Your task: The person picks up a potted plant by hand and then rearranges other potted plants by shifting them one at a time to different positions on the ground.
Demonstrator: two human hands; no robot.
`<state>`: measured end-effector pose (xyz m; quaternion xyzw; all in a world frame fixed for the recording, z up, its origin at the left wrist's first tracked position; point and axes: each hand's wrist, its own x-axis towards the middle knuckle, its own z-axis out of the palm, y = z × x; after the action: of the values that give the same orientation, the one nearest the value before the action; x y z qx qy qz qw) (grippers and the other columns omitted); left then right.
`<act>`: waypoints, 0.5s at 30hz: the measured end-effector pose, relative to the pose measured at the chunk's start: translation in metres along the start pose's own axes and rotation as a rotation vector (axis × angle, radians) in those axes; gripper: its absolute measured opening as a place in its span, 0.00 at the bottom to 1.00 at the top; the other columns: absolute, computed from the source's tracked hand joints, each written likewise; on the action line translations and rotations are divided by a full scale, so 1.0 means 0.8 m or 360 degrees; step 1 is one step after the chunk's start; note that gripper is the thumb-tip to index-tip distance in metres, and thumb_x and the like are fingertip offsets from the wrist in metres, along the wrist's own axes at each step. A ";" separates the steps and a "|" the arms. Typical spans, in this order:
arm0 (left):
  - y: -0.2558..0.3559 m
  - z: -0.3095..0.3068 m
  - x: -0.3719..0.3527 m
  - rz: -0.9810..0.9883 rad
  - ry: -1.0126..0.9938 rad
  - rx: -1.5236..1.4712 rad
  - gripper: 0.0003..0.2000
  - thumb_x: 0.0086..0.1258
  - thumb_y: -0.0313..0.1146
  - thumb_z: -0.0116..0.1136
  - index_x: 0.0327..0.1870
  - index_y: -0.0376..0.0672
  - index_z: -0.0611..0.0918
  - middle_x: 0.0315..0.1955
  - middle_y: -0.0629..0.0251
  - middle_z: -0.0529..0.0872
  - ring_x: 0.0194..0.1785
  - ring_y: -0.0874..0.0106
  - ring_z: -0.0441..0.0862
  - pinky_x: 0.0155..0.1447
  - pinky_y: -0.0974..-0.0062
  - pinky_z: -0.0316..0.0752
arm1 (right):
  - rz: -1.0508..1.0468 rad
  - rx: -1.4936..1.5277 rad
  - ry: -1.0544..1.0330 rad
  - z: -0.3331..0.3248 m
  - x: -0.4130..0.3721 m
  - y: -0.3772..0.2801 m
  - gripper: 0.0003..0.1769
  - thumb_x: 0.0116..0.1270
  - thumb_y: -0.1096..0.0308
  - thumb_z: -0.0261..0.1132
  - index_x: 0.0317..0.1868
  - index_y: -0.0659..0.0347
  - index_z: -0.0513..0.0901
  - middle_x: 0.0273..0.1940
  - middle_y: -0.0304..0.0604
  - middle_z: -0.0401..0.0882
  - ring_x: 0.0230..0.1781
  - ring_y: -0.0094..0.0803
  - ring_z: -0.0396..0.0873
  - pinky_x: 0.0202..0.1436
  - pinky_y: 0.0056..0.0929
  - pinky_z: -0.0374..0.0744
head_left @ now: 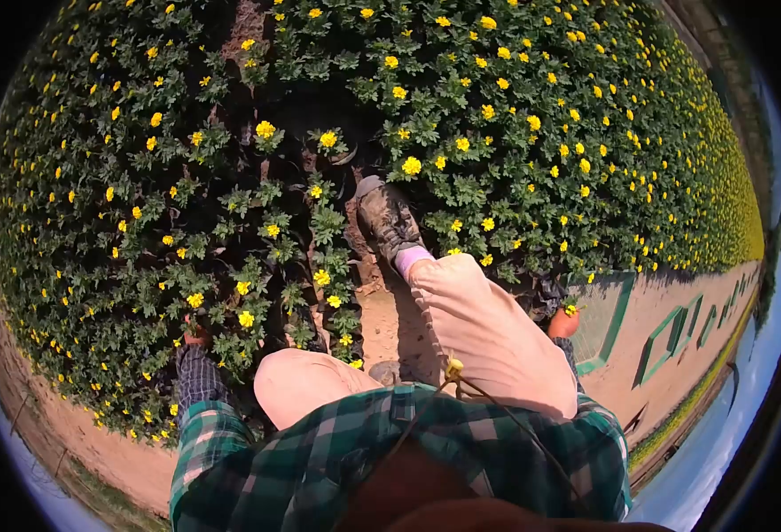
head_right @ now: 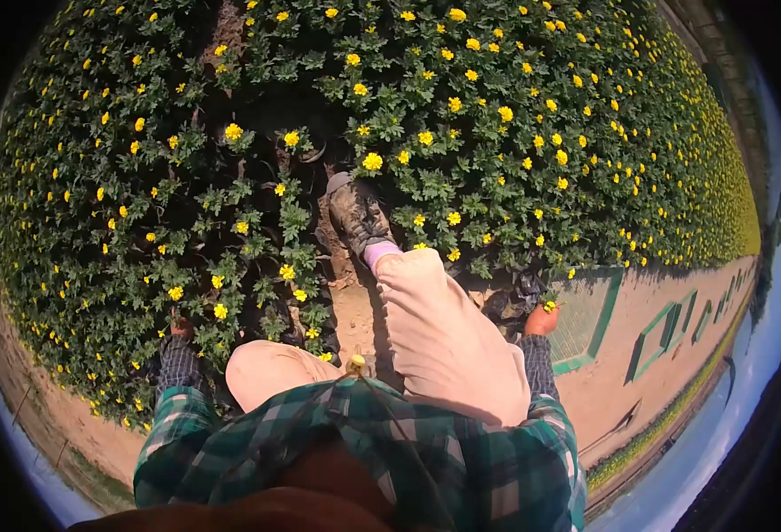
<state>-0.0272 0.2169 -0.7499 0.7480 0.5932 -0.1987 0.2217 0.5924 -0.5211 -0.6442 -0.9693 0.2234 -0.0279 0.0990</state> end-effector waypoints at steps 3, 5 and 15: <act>0.015 0.005 -0.011 -0.0007 0.0061 0.0086 0.23 0.69 0.30 0.49 0.66 0.41 0.65 0.50 0.51 0.80 0.50 0.55 0.78 0.48 0.59 0.76 | -0.0003 -0.0309 0.0107 0.014 0.052 0.045 0.16 0.61 0.58 0.64 0.44 0.60 0.81 0.35 0.53 0.84 0.38 0.53 0.81 0.40 0.47 0.77; 0.020 0.010 -0.015 -0.0028 0.0068 0.0130 0.24 0.69 0.29 0.49 0.67 0.42 0.65 0.50 0.51 0.80 0.50 0.54 0.78 0.48 0.58 0.76 | -0.0163 -0.0461 0.0011 0.035 0.116 0.099 0.20 0.58 0.58 0.67 0.47 0.61 0.80 0.45 0.55 0.81 0.47 0.50 0.80 0.50 0.47 0.77; 0.051 0.018 -0.029 0.0076 0.0239 -0.0772 0.11 0.74 0.30 0.43 0.44 0.38 0.80 0.39 0.60 0.86 0.40 0.69 0.82 0.46 0.72 0.76 | -0.0973 -0.0059 -0.0171 -0.088 0.105 -0.368 0.15 0.58 0.69 0.67 0.43 0.68 0.77 0.42 0.51 0.78 0.40 0.44 0.78 0.44 0.39 0.76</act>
<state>0.0072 0.1819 -0.7448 0.6994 0.6205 0.0108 0.3545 0.7869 -0.3117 -0.5142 -0.9933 -0.0835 -0.0010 0.0801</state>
